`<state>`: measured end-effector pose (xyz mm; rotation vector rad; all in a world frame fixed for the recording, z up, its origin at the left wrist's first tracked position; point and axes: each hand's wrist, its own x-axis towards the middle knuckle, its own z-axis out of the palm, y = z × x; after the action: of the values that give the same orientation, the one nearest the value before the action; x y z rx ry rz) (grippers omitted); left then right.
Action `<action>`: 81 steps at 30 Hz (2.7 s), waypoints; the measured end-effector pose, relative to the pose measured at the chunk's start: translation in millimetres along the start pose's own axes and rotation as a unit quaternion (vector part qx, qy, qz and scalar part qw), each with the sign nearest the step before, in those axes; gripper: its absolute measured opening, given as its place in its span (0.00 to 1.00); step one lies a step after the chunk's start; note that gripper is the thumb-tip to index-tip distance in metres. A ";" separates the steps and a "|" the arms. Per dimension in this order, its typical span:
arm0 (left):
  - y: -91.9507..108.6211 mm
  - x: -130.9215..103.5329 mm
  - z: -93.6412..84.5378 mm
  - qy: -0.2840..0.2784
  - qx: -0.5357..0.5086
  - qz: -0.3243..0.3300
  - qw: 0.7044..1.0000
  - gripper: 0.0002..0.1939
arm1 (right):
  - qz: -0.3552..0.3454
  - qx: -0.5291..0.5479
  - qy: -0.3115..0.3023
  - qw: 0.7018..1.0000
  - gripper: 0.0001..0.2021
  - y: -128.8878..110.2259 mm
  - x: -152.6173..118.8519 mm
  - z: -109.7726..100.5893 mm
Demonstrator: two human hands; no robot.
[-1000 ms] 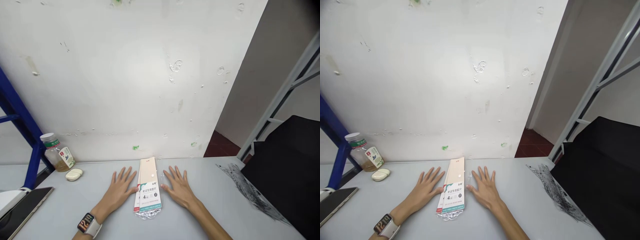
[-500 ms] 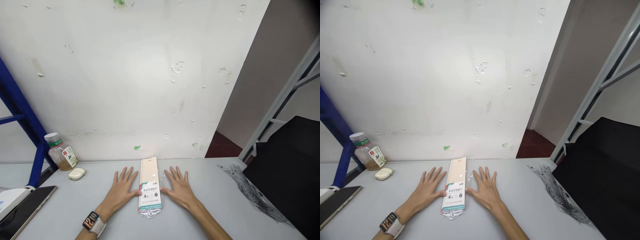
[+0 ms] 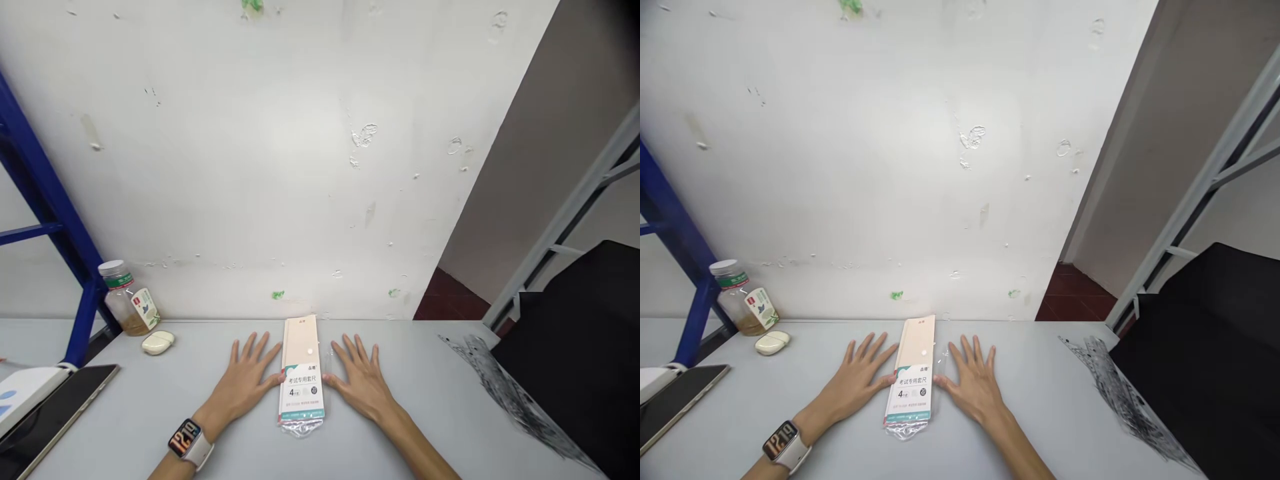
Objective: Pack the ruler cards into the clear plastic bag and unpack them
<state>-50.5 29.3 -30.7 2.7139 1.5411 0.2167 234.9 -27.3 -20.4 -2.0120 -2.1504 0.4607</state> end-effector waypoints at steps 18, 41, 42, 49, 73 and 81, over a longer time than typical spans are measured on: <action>1.1 -0.2 -1.4 0.003 -0.006 -0.006 1.000 0.36 | 0.000 0.014 -0.007 1.000 0.38 -5.3 -2.6 -8.1; -2.0 -0.2 4.3 0.010 0.008 0.001 1.000 0.34 | -0.004 0.011 0.000 1.000 0.38 -4.2 -2.5 -6.4; -2.5 0.0 5.1 0.013 0.009 0.003 1.000 0.34 | -0.004 0.009 -0.001 1.000 0.38 -4.0 -2.4 -6.1; -1.4 -0.1 5.1 0.033 0.002 0.000 0.999 0.39 | -0.001 0.011 -0.005 1.000 0.38 -3.8 -2.4 -6.5; 31.9 -2.0 -18.9 0.052 -0.150 0.008 0.987 0.16 | -0.057 0.162 0.151 0.973 0.13 -37.0 -16.3 5.9; 32.1 -1.1 -25.0 0.064 -0.244 -0.010 0.968 0.15 | -0.044 0.423 0.104 0.899 0.15 -33.0 -8.0 6.7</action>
<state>-26.8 10.4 -3.6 2.3317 1.3198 0.6838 202.3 -37.6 -15.0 -1.3803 -1.4983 0.9170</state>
